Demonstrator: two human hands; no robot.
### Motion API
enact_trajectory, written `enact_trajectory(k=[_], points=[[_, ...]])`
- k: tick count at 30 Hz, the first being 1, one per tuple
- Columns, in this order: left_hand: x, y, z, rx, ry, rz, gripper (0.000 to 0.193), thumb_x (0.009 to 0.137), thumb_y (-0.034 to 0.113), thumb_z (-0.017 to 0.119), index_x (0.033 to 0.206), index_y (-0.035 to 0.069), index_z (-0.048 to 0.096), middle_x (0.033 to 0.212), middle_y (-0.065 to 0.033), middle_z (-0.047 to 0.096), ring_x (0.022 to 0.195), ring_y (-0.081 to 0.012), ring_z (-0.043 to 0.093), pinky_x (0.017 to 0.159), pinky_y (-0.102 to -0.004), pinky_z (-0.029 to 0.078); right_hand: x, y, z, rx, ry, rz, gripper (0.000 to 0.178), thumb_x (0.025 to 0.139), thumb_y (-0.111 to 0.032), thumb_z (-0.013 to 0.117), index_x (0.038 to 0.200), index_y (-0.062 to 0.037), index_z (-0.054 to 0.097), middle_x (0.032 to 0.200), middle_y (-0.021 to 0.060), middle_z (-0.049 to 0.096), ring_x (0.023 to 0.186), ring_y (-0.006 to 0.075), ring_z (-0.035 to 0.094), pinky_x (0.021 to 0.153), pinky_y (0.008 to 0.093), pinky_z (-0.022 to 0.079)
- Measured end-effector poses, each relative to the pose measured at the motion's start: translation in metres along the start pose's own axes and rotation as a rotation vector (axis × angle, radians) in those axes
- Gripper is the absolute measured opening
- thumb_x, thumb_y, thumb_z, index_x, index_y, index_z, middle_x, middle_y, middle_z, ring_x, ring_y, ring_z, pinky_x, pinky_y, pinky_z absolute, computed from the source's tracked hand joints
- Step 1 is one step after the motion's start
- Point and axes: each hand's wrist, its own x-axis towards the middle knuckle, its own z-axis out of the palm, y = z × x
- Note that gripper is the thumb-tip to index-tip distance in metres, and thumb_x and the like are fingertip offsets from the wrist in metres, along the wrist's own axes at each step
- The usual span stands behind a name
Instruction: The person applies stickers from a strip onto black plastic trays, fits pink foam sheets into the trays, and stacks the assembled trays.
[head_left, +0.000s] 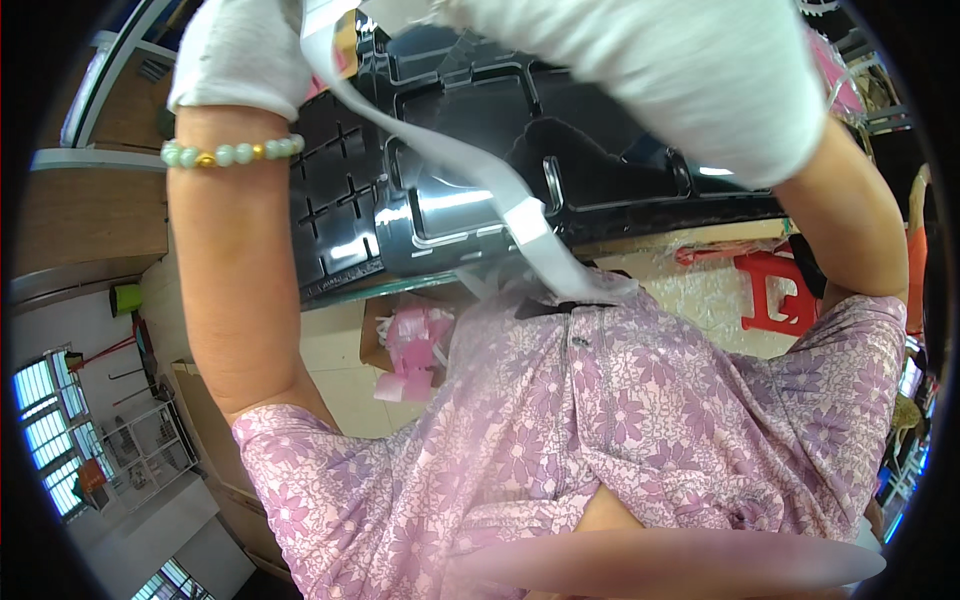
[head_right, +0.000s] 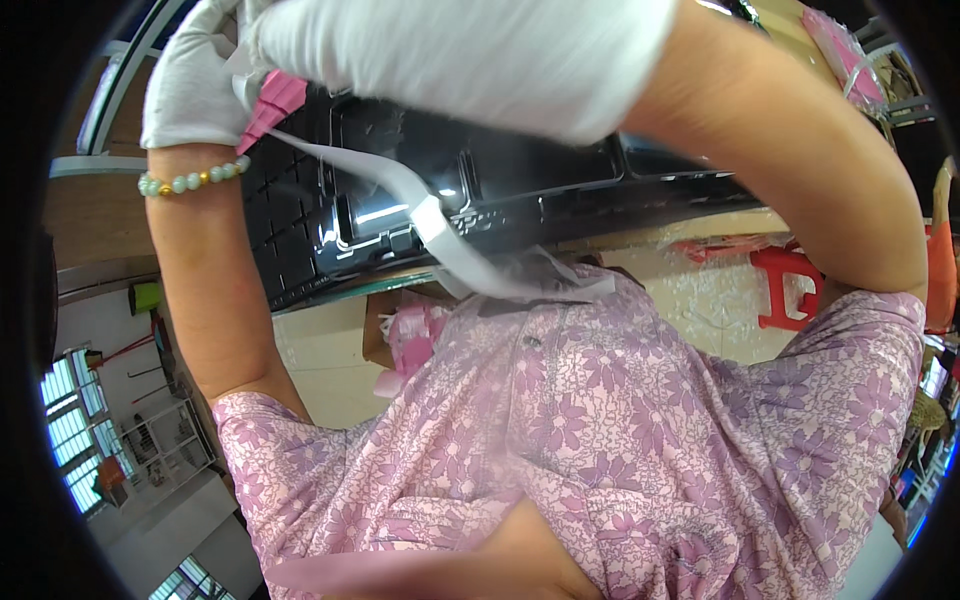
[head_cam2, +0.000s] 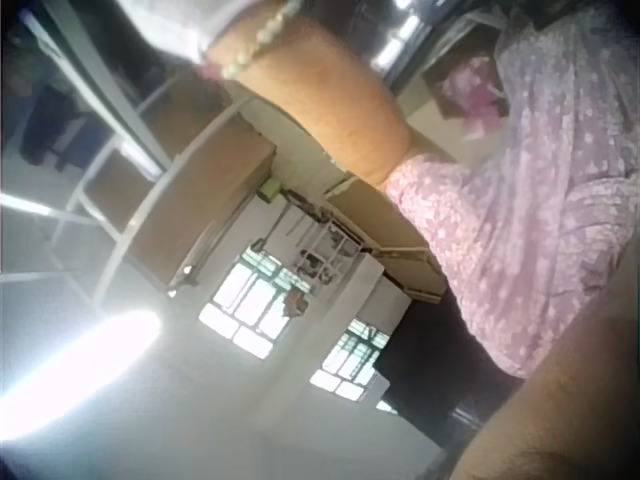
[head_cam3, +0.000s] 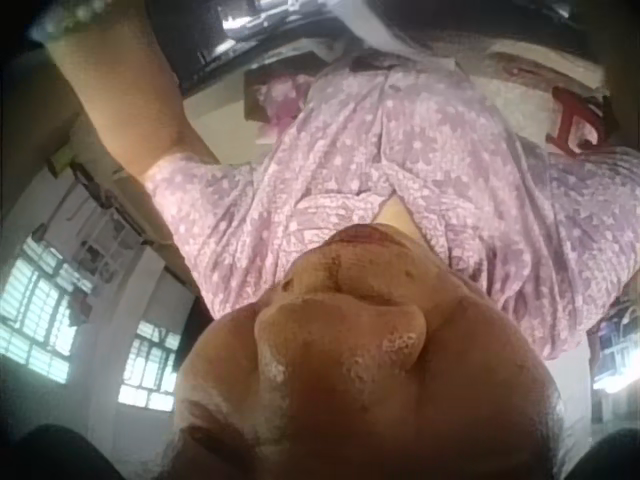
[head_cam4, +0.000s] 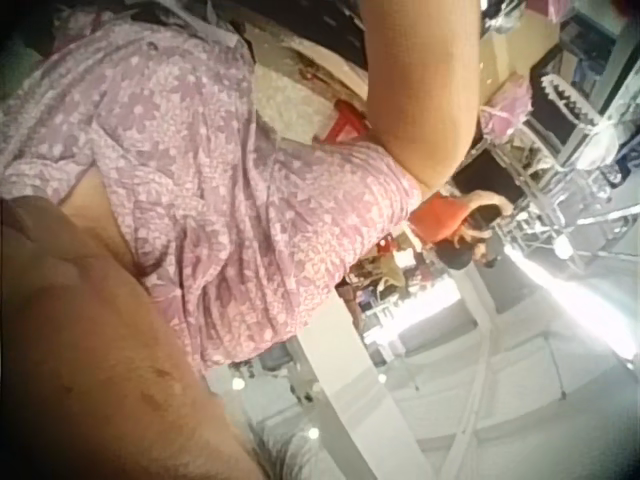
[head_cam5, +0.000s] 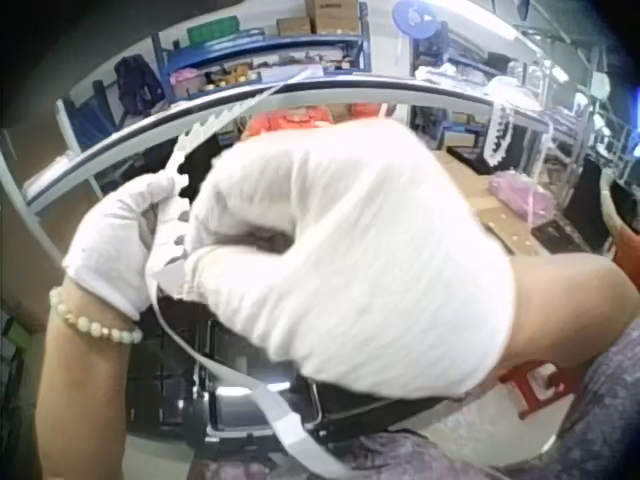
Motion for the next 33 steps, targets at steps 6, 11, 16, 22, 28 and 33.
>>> enact_trajectory(k=[6, 11, 16, 22, 28, 33], points=[[0.023, 0.005, -0.016, 0.280, -0.194, -0.166, 0.015, 0.095, 0.014, 0.055, 0.095, 0.000, 0.060, 0.062, -0.0075, 0.061, 0.043, -0.0142, 0.053, 0.038, -0.0241, 0.040, 0.009, 0.023, -0.022, -0.253, -0.819, 0.514, 0.016, 0.085, -0.019, 0.066, 0.081, -0.0035, 0.071, 0.071, 0.0126, 0.068, 0.064, 0.0220, 0.063, 0.064, 0.0343, 0.051], [0.031, 0.008, -0.003, 0.312, -0.348, -0.335, 0.017, 0.098, 0.013, 0.051, 0.095, -0.001, 0.059, 0.056, -0.0060, 0.059, 0.037, -0.0122, 0.051, 0.033, -0.0209, 0.039, 0.002, 0.035, -0.002, -0.529, -0.869, 0.253, 0.017, 0.080, -0.014, 0.059, 0.082, -0.0024, 0.071, 0.076, 0.0202, 0.068, 0.074, 0.0350, 0.066, 0.070, 0.0408, 0.052], [0.039, 0.004, 0.004, 0.335, -0.346, -0.313, 0.018, 0.098, 0.013, 0.050, 0.094, -0.002, 0.059, 0.056, -0.0049, 0.060, 0.037, -0.0106, 0.053, 0.032, -0.0192, 0.042, -0.007, 0.022, 0.001, -0.712, -0.831, 0.232, 0.020, 0.077, -0.013, 0.058, 0.087, -0.0041, 0.072, 0.084, 0.0218, 0.068, 0.080, 0.0388, 0.067, 0.073, 0.0431, 0.052], [0.015, -0.009, 0.036, 0.445, -0.210, -0.231, 0.015, 0.095, 0.012, 0.054, 0.095, -0.001, 0.061, 0.065, -0.0038, 0.062, 0.044, -0.0097, 0.055, 0.036, -0.0204, 0.043, -0.012, 0.035, -0.007, -0.715, -0.596, 0.267, 0.019, 0.079, -0.013, 0.058, 0.089, -0.0049, 0.072, 0.084, 0.0200, 0.069, 0.082, 0.0379, 0.067, 0.076, 0.0441, 0.053], [0.034, -0.041, 0.033, 0.136, -0.229, -0.238, 0.015, 0.091, 0.009, 0.059, 0.100, -0.001, 0.066, 0.082, -0.0083, 0.071, 0.069, -0.0161, 0.066, 0.064, -0.0257, 0.052, -0.025, 0.038, -0.035, -0.375, -0.117, 0.526, 0.026, 0.090, -0.023, 0.058, 0.095, -0.0021, 0.072, 0.085, 0.0153, 0.071, 0.080, 0.0245, 0.068, 0.074, 0.0325, 0.052], [0.034, -0.052, 0.044, 0.246, -0.228, -0.142, 0.012, 0.092, 0.014, 0.060, 0.092, 0.004, 0.067, 0.070, -0.0009, 0.064, 0.057, -0.0100, 0.058, 0.052, -0.0209, 0.044, -0.050, 0.033, -0.022, -0.056, 0.116, 0.486, 0.022, 0.091, -0.019, 0.064, 0.101, -0.0003, 0.071, 0.086, 0.0060, 0.069, 0.074, 0.0106, 0.063, 0.071, 0.0243, 0.050]])
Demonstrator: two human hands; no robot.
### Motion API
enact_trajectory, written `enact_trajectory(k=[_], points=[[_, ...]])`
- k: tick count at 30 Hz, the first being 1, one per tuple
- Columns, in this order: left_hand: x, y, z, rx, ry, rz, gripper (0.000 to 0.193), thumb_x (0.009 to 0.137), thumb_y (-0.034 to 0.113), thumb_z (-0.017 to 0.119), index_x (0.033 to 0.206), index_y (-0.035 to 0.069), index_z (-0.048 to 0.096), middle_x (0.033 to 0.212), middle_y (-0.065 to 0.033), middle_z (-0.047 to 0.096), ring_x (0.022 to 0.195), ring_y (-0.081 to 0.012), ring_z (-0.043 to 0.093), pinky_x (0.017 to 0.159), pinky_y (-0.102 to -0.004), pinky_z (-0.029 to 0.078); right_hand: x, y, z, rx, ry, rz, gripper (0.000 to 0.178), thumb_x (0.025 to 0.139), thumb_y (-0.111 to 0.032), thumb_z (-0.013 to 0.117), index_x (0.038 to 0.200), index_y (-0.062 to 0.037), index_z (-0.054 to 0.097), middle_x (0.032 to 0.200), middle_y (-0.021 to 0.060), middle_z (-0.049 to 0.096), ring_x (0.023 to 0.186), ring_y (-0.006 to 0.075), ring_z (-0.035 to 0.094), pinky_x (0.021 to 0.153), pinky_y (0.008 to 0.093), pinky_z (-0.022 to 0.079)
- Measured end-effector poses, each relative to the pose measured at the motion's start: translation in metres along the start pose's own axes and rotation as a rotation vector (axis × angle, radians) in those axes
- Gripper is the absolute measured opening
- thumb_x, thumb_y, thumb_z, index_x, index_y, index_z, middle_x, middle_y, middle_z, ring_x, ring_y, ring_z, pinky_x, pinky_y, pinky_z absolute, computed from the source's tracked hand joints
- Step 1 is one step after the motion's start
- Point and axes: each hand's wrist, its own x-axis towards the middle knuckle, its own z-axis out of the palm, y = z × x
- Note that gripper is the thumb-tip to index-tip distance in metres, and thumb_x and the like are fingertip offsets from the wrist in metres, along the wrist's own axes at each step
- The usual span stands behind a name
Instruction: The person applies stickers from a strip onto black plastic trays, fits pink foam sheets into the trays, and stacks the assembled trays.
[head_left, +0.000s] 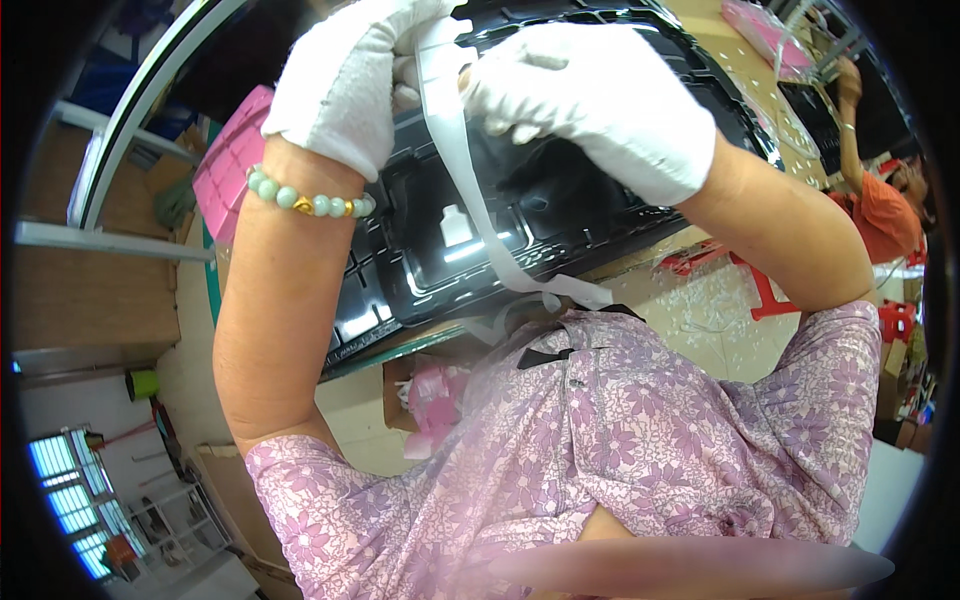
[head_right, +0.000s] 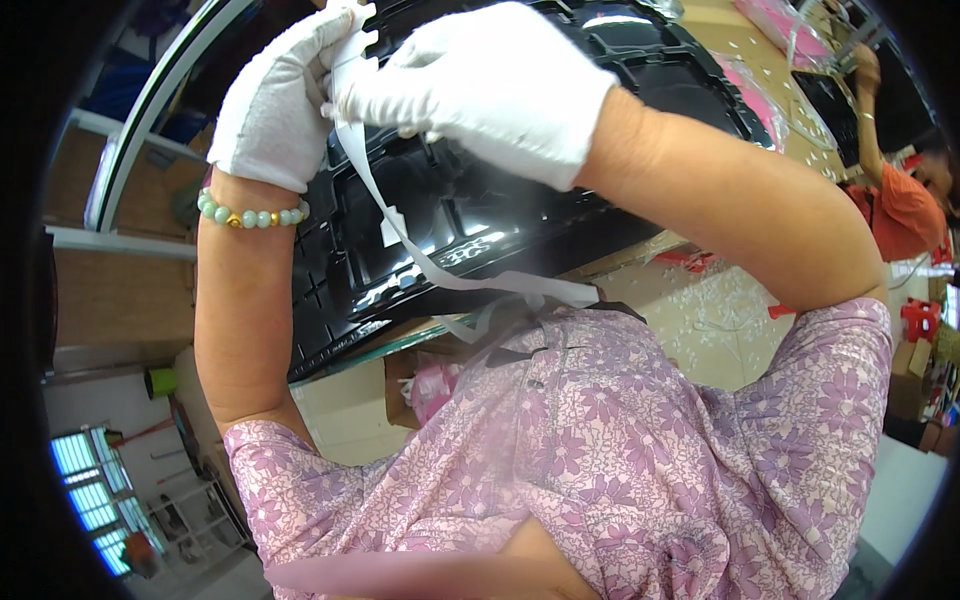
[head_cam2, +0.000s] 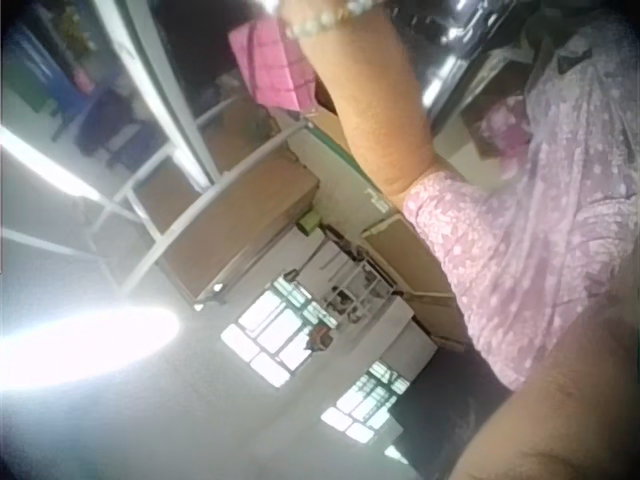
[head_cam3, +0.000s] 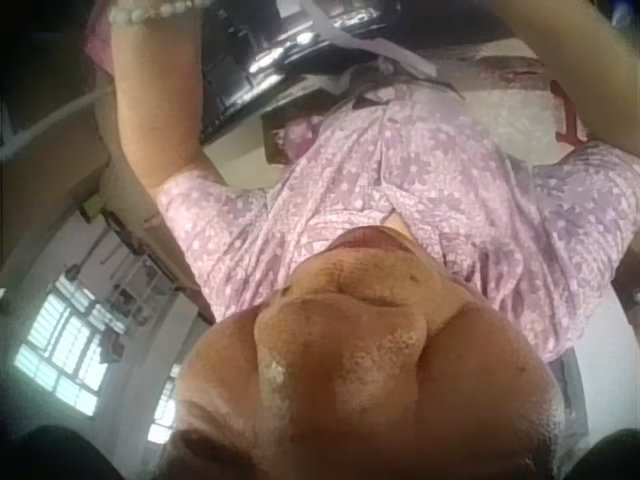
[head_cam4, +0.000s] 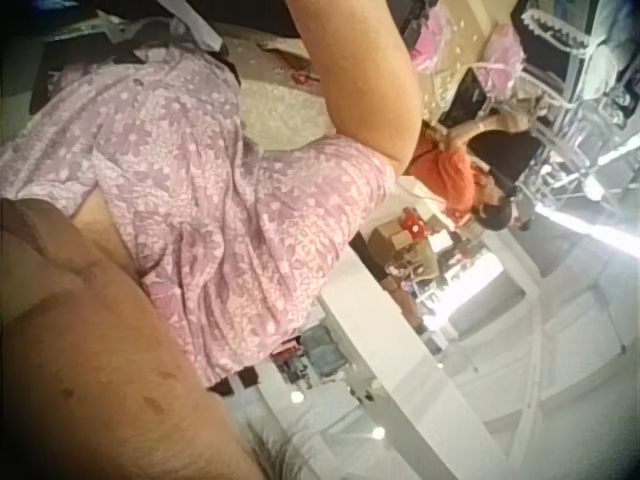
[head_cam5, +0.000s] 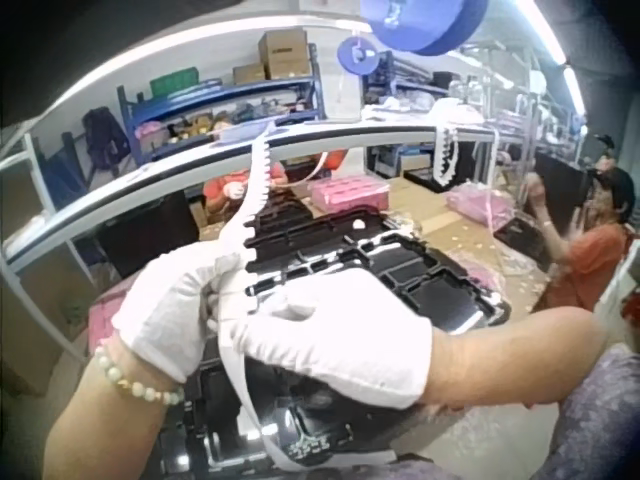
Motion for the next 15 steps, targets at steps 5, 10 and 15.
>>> enact_trajectory(k=[5, 10, 15], points=[[0.015, -0.009, 0.000, 0.148, -0.033, 0.071, 0.022, 0.092, 0.024, 0.065, 0.103, 0.006, 0.068, 0.085, -0.0014, 0.068, 0.074, -0.0101, 0.062, 0.065, -0.0239, 0.047, -0.011, -0.007, 0.008, -0.314, 0.353, -0.067, 0.010, 0.083, -0.009, 0.066, 0.089, -0.0043, 0.072, 0.083, 0.0062, 0.068, 0.076, 0.0156, 0.063, 0.072, 0.0288, 0.049], [0.031, -0.017, 0.010, 0.122, -0.045, -0.067, 0.020, 0.091, 0.020, 0.066, 0.103, 0.004, 0.068, 0.083, -0.0025, 0.069, 0.068, -0.0088, 0.063, 0.055, -0.0200, 0.044, -0.026, 0.004, -0.029, -0.205, 0.468, -0.499, 0.009, 0.083, -0.006, 0.070, 0.091, -0.0035, 0.073, 0.079, 0.0087, 0.071, 0.069, 0.0173, 0.066, 0.066, 0.0282, 0.053], [0.004, -0.002, 0.027, 0.011, -0.049, -0.079, 0.025, 0.094, 0.018, 0.062, 0.110, 0.000, 0.065, 0.084, -0.0043, 0.067, 0.068, -0.0099, 0.063, 0.051, -0.0186, 0.038, -0.058, -0.040, -0.103, -0.586, 0.188, 0.139, 0.016, 0.083, -0.018, 0.075, 0.086, -0.0025, 0.072, 0.073, 0.0046, 0.069, 0.065, 0.0094, 0.060, 0.063, 0.0258, 0.049]])
